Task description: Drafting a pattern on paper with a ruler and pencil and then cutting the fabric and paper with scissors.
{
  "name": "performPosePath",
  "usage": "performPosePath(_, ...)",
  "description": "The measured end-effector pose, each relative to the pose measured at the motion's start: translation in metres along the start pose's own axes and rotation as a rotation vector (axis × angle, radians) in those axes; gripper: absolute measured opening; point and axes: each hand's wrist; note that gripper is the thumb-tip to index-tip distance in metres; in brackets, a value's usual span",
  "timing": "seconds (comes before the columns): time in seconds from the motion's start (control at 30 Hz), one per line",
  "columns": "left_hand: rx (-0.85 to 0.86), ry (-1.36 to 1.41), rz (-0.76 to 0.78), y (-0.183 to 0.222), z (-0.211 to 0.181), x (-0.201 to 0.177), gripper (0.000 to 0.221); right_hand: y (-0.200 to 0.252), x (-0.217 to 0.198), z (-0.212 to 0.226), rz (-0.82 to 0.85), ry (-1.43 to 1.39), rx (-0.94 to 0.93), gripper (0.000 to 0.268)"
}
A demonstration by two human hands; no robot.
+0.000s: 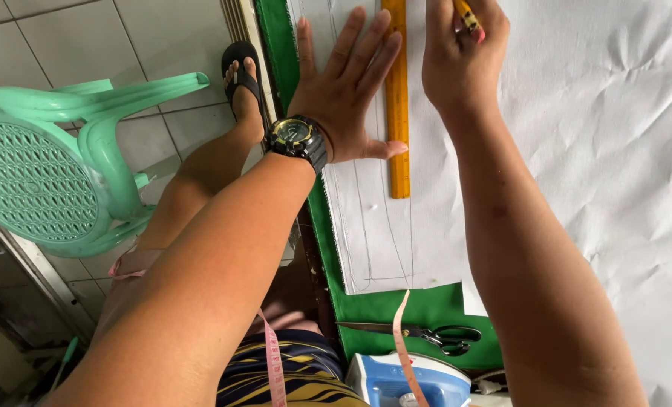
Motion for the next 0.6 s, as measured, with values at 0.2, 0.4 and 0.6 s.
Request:
performPosePath(0.2,0.009,0.032,-0.066,0.0,0.002,0.004,0.141,-0.015,-0.001,0.002,0.054,0.025,-0.001,0.042)
performPosePath(0.4,0.056,0.035,-0.215,0.0,0.001,0.007,0.136,0.034,-0.057,0.043,0.211,0.142,-0.31,0.01)
performPosePath(0.6,-0.005,0.073,-0.083,-0.004,0.0,-0.003,0.138,0.157,-0.147,0.092,0.418,0.341,0.035,0.016)
Point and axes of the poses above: each hand's wrist, its own y-axis away from the middle knuckle, its own x-axis out of the palm, z = x × y, and after that the axes turned 14 degrees about -z, right-handed
